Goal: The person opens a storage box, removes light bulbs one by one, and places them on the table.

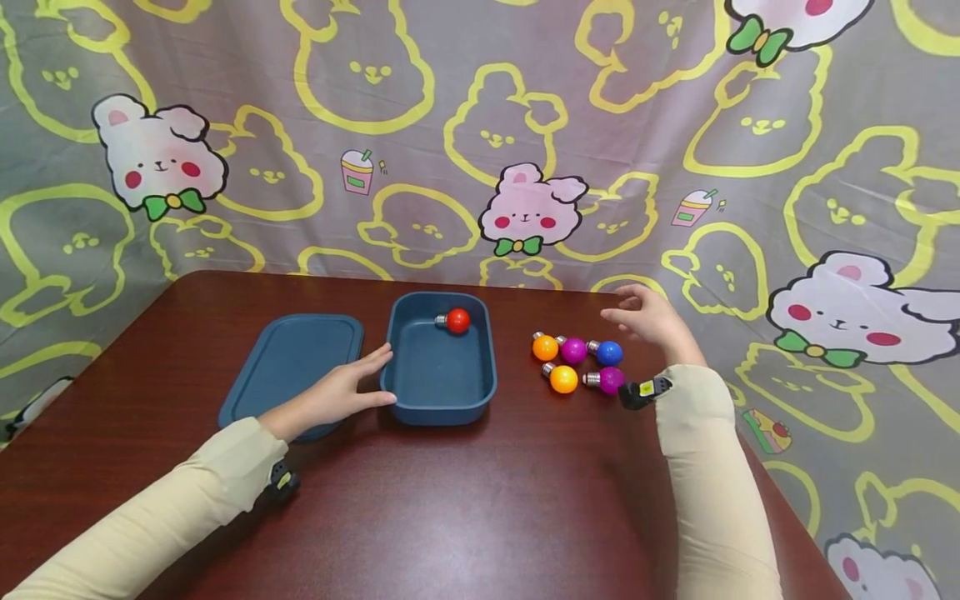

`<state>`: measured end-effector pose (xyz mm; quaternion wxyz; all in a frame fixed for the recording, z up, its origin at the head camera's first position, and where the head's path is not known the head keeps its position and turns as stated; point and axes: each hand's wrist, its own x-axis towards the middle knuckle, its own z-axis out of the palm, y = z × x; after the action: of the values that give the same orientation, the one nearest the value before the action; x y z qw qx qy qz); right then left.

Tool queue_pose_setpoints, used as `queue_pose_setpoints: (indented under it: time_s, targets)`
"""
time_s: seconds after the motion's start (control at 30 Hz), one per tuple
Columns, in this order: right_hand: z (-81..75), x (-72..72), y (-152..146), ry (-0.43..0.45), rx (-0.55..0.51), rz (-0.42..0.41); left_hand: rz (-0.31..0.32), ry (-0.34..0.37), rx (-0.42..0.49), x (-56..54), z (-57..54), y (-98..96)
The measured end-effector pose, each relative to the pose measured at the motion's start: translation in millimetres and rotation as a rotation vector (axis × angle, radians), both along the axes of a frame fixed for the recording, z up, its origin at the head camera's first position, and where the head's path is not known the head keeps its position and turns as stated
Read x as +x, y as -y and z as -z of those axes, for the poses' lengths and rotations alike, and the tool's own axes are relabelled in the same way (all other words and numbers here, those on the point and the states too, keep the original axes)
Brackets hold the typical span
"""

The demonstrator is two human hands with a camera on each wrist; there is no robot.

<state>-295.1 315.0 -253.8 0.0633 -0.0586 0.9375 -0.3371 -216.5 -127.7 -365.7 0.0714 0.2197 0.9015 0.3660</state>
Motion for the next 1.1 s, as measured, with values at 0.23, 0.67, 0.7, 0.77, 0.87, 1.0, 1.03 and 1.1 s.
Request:
queue_pose_setpoints:
  time_s: [0.23, 0.67, 0.7, 0.77, 0.87, 1.0, 1.03, 1.1]
  targets:
    - [-22.5, -10.1, 54.9, -0.042, -0.041, -0.059, 0.002, -0.001, -0.001, -0.1, -0.1, -0.6]
    - [-16.5, -38.8, 138.4, -0.039, -0.174, -0.122, -0.009, 0.008, -0.005, 0.1, -1.6, 0.0]
    - [-13.3, -40.8, 143.7, -0.032, -0.181, -0.124, -0.010, 0.011, -0.003, -0.1, -1.2, -0.1]
    - [-6.0, -44.3, 154.1, -0.025, -0.197, -0.127, -0.010, 0.004, -0.010, -0.2, -0.8, -0.1]
    - [6.5, -49.3, 168.0, -0.013, -0.219, -0.135, -0.006, -0.006, -0.020, -0.3, -0.4, -0.2]
    - [24.3, -55.6, 183.6, 0.019, -0.242, -0.149, -0.006, -0.005, -0.020, 0.3, -0.8, -0.4]
    - [28.5, -57.0, 187.2, 0.028, -0.243, -0.156, -0.007, -0.003, -0.018, 0.6, -1.1, -0.5]
    - [37.2, -59.9, 193.9, 0.047, -0.238, -0.166, -0.010, 0.001, -0.016, 0.8, -1.7, -0.7]
